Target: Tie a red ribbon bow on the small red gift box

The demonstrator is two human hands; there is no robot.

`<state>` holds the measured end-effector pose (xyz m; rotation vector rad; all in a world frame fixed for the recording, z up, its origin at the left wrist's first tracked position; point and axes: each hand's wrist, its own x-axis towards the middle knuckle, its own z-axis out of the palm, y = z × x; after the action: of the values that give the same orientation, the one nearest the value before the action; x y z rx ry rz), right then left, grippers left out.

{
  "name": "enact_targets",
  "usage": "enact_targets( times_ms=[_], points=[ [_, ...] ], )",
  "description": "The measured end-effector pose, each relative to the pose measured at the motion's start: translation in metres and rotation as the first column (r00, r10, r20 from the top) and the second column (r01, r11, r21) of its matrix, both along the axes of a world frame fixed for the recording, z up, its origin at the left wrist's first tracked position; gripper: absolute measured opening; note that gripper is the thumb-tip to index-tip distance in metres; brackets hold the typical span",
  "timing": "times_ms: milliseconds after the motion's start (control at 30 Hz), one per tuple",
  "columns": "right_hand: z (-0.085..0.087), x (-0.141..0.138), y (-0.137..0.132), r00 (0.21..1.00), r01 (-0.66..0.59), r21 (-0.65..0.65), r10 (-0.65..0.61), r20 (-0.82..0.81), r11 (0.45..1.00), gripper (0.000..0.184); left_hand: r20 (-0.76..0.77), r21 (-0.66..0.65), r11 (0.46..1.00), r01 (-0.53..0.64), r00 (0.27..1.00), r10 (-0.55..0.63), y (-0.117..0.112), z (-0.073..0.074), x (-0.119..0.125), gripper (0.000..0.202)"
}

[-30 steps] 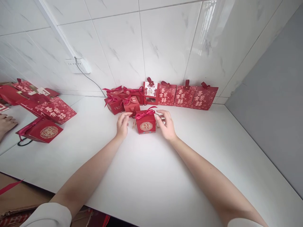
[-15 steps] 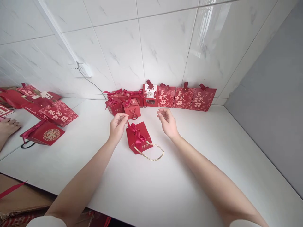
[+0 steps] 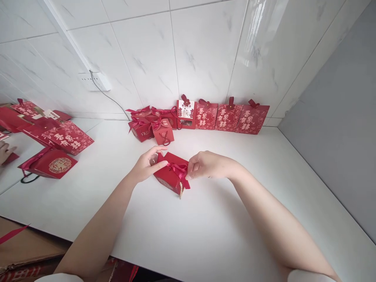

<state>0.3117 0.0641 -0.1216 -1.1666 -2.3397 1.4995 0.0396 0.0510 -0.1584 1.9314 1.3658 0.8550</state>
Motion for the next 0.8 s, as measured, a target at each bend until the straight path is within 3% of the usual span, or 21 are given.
enact_targets(
  times_ms=[167, 300, 367, 467, 567, 633, 733, 800],
  points=[
    [-0.002, -0.003, 0.003, 0.989, 0.147, 0.289, -0.144, -0.031, 0.946, 0.009, -0.04, 0.204, 0.979, -0.017, 0.999, 0.026, -0.007, 0.008, 0.004, 0.029],
    [0.0, -0.003, 0.0, 0.989, 0.068, 0.509, 0.007, -0.145, 0.858, 0.008, -0.069, 0.251, 0.964, 0.084, 0.995, -0.069, -0.017, 0.01, 0.014, 0.018],
    [-0.001, -0.004, -0.003, 0.988, 0.011, 0.562, 0.076, -0.131, 0.827, 0.012, -0.11, 0.242, 0.96, 0.139, 0.987, -0.116, -0.02, 0.01, 0.018, 0.016],
    [-0.006, -0.009, -0.004, 0.994, -0.015, 0.592, 0.075, -0.077, 0.806, 0.01, -0.151, 0.211, 0.962, 0.172, 0.978, -0.141, -0.021, 0.009, 0.022, 0.012],
    [-0.01, -0.012, -0.002, 0.995, 0.027, 0.571, 0.034, -0.097, 0.82, 0.01, -0.153, 0.19, 0.969, 0.16, 0.979, -0.132, -0.019, 0.008, 0.022, 0.009],
    [-0.011, -0.012, 0.001, 0.989, 0.069, 0.49, 0.003, -0.145, 0.869, 0.009, -0.144, 0.181, 0.971, 0.155, 0.981, -0.129, -0.017, 0.007, 0.021, 0.011],
    [-0.011, -0.012, 0.005, 0.968, 0.1, 0.26, -0.033, -0.248, 0.96, 0.014, -0.131, 0.159, 0.973, 0.165, 0.981, -0.145, -0.016, 0.005, 0.019, 0.01],
    [-0.013, -0.013, 0.008, 0.941, 0.086, 0.093, -0.05, -0.334, 0.992, 0.02, -0.117, 0.148, 0.973, 0.177, 0.98, -0.161, -0.015, 0.004, 0.018, 0.01]
  ],
)
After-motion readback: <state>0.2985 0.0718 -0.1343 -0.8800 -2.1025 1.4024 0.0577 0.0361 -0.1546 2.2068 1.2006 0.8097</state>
